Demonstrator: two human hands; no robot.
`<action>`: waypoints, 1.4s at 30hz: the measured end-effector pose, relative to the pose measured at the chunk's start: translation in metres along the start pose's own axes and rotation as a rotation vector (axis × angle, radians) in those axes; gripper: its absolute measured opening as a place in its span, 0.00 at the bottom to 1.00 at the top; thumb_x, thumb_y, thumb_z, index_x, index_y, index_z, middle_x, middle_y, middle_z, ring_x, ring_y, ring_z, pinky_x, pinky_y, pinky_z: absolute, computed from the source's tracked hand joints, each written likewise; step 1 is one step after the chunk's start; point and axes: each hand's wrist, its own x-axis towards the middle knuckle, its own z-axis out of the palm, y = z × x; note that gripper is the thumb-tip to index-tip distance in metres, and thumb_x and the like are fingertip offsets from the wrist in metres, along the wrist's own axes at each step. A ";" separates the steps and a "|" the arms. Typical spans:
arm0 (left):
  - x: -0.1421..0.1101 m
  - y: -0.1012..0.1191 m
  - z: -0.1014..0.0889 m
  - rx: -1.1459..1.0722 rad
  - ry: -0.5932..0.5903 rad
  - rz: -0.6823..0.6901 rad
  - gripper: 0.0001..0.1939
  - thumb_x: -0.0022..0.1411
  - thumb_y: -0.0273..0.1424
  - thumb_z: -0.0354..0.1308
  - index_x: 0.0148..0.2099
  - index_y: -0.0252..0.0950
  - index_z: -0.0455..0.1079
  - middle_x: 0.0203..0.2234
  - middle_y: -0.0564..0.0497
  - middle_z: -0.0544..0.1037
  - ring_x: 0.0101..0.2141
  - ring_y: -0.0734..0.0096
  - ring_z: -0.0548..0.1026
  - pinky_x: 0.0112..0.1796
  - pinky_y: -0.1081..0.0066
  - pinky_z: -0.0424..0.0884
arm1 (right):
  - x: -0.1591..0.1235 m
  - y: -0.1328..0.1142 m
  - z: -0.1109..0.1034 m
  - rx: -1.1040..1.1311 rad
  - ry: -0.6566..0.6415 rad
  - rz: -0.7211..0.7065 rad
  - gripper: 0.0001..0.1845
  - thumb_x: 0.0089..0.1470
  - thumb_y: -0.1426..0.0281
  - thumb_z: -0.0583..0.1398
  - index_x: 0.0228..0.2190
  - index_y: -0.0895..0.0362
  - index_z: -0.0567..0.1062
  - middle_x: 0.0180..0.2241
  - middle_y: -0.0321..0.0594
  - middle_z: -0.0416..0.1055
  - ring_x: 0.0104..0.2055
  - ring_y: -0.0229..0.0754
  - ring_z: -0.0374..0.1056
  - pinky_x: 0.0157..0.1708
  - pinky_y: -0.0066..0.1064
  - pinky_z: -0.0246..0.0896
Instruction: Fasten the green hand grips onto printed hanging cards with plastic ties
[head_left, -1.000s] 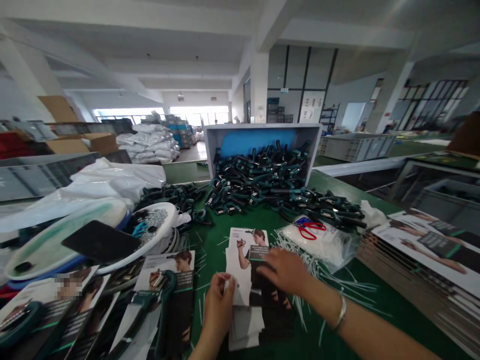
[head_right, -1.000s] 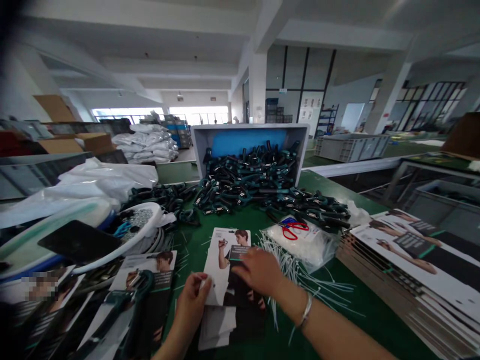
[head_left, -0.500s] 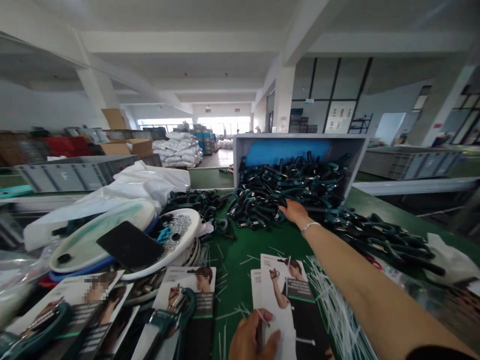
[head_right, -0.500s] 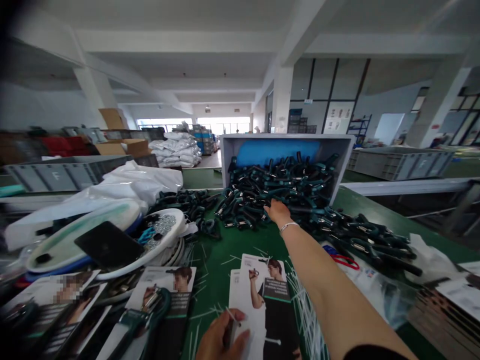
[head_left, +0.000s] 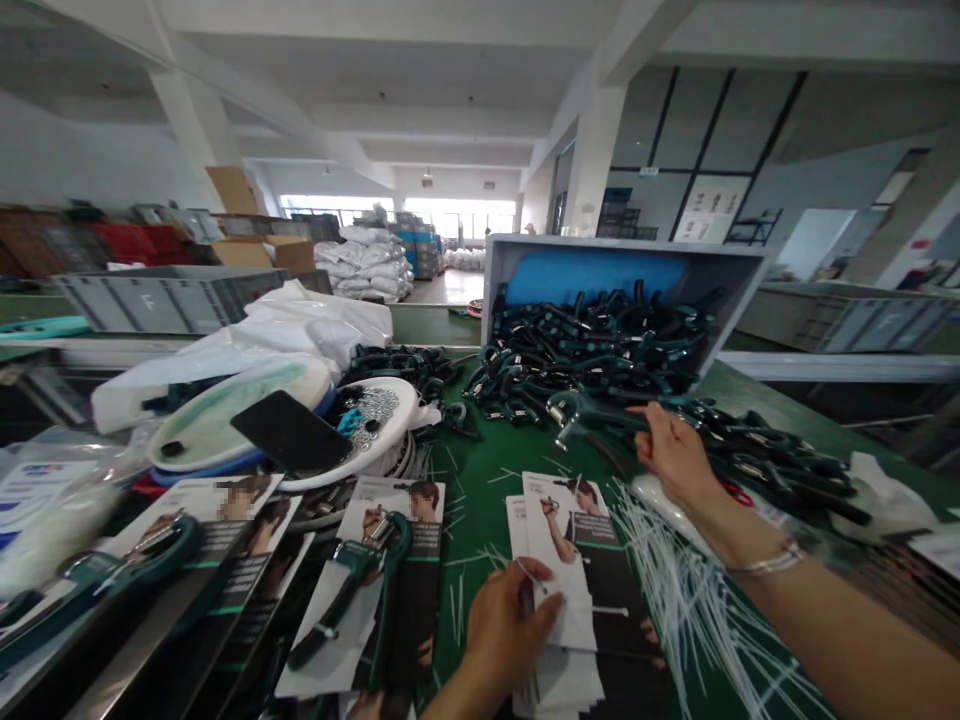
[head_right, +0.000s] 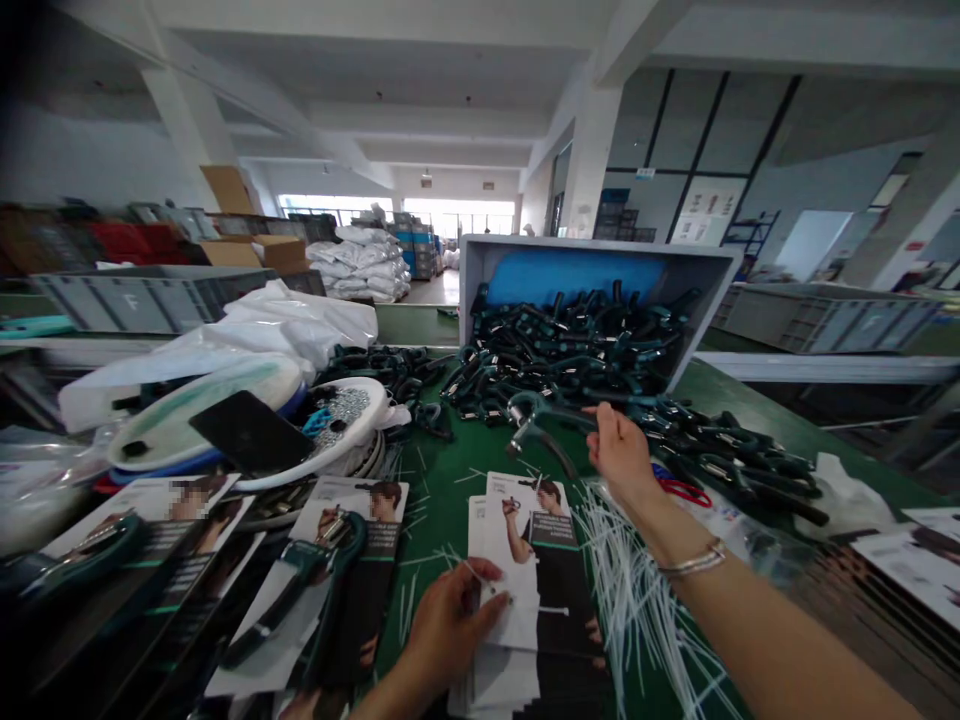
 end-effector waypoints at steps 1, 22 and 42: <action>-0.001 0.001 0.000 -0.008 -0.003 0.006 0.13 0.49 0.39 0.57 0.38 0.42 0.71 0.20 0.56 0.67 0.24 0.72 0.63 0.27 0.75 0.55 | -0.014 0.003 -0.004 0.099 -0.015 0.108 0.23 0.58 0.57 0.43 0.35 0.60 0.69 0.11 0.28 0.54 0.11 0.32 0.50 0.10 0.22 0.44; -0.003 0.002 -0.011 -0.078 -0.146 0.070 0.09 0.49 0.30 0.55 0.36 0.39 0.61 0.16 0.61 0.63 0.20 0.77 0.63 0.23 0.77 0.53 | -0.164 0.007 -0.015 -0.012 -0.621 0.570 0.24 0.52 0.52 0.46 0.38 0.57 0.66 0.07 0.24 0.53 0.10 0.32 0.49 0.11 0.21 0.40; 0.079 0.060 0.008 0.397 -0.078 0.247 0.12 0.57 0.38 0.51 0.41 0.44 0.73 0.37 0.52 0.77 0.37 0.66 0.73 0.35 0.72 0.66 | -0.127 0.041 0.006 -0.587 -0.671 -0.399 0.08 0.51 0.71 0.56 0.28 0.54 0.77 0.31 0.41 0.70 0.35 0.42 0.66 0.34 0.30 0.58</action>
